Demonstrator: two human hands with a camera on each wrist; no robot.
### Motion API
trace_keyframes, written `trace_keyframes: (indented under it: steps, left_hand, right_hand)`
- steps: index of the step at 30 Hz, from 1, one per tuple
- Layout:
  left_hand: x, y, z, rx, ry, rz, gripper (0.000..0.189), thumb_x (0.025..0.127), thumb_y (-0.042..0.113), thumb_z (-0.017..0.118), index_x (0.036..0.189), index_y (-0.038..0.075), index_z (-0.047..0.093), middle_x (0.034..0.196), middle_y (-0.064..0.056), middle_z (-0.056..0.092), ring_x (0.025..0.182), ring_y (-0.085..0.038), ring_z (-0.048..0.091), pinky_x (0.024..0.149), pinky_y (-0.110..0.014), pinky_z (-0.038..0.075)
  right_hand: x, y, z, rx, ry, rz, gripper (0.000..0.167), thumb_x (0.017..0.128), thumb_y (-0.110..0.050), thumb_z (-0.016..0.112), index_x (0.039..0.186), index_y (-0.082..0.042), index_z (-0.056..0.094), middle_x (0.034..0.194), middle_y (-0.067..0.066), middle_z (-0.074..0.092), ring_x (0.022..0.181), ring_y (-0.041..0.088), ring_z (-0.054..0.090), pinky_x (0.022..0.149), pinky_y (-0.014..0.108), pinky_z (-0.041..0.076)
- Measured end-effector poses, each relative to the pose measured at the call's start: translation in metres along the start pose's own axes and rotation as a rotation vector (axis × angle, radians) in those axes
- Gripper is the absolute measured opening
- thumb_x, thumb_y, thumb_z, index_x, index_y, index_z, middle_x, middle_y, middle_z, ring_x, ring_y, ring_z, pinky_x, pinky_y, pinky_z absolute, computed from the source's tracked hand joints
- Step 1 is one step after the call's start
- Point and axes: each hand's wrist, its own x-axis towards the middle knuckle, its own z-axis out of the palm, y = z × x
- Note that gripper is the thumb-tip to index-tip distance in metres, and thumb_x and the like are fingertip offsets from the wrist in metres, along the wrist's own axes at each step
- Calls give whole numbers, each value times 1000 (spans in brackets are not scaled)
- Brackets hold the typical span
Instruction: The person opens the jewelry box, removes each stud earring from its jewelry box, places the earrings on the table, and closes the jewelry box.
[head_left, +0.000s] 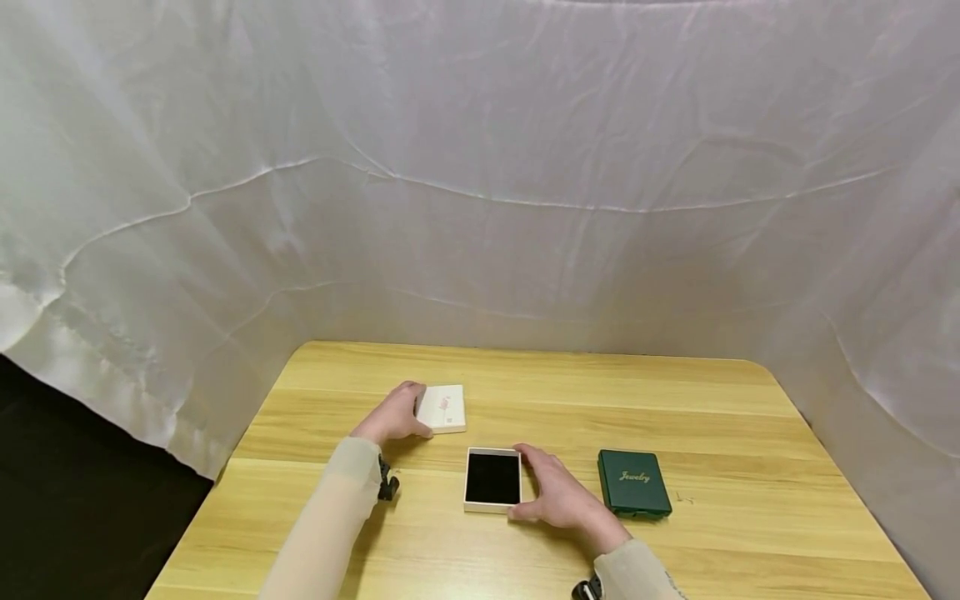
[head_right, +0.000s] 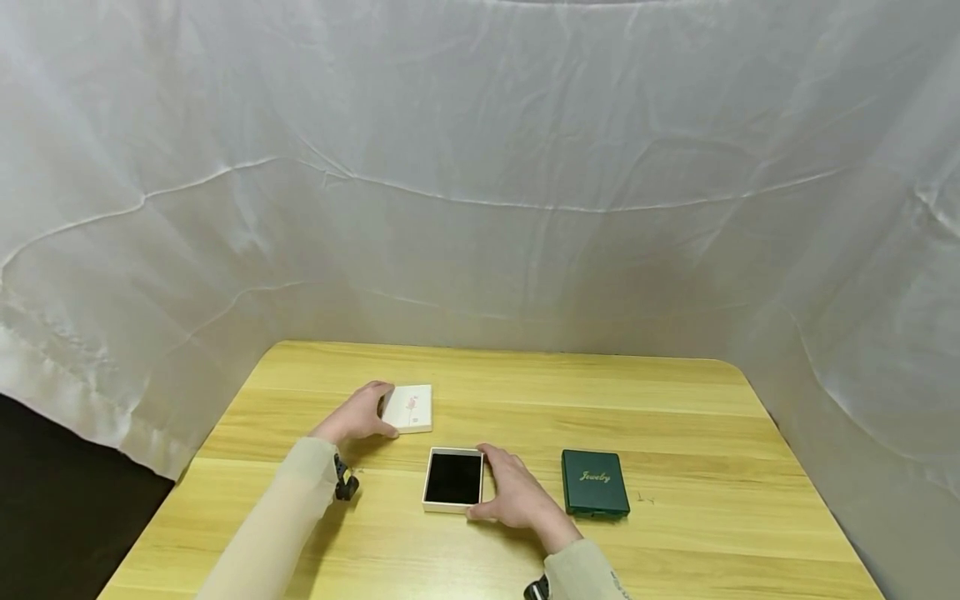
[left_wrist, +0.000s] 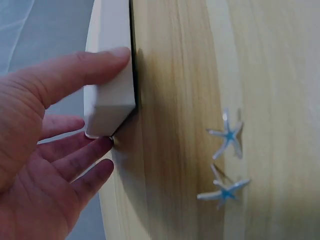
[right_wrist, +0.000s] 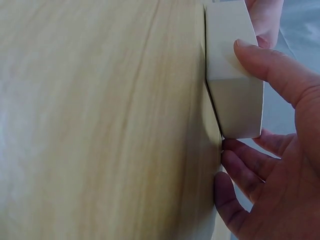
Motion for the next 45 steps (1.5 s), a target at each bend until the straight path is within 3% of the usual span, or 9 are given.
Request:
trace_keyframes:
  steps: [11,21,26,32,45]
  left_hand:
    - [-6,2,-3,13,36,21,91,66,20,91,140,-9,46,144,-22,44,130,-39,44,109,-51,33]
    - [-19,24,-6,40,59,96,94,66,25,91,141,-7,45,144,-20,44,128,-38,46,108,-51,35]
    - [-27,36,-3,42,79,147,92,67,26,91,141,-5,47,143,-16,46,125,-35,49,106,-48,39]
    - [-40,52,0,0,75,192,91,68,28,90,143,-1,46,143,-10,45,125,-32,50,105,-46,41]
    - [-65,74,6,-18,82,324,88,67,30,90,140,1,50,141,-9,47,123,-30,51,101,-49,44]
  right_hand:
    - [3,0,-1,-12,-6,-18,97,72,-31,88,147,2,36,145,23,42,132,42,37,108,57,31]
    - [2,-1,-6,78,-28,2,104,72,-33,88,151,-1,29,144,23,43,132,41,39,109,59,29]
    - [4,-2,-7,88,66,11,96,75,-33,86,150,-5,33,147,18,41,132,38,42,106,57,35]
    - [13,-8,-12,98,187,-49,86,76,-28,86,147,-12,40,147,9,40,130,34,44,100,54,43]
    - [17,-21,-24,138,163,-183,93,74,-25,87,151,-12,36,156,8,29,137,33,35,102,56,40]
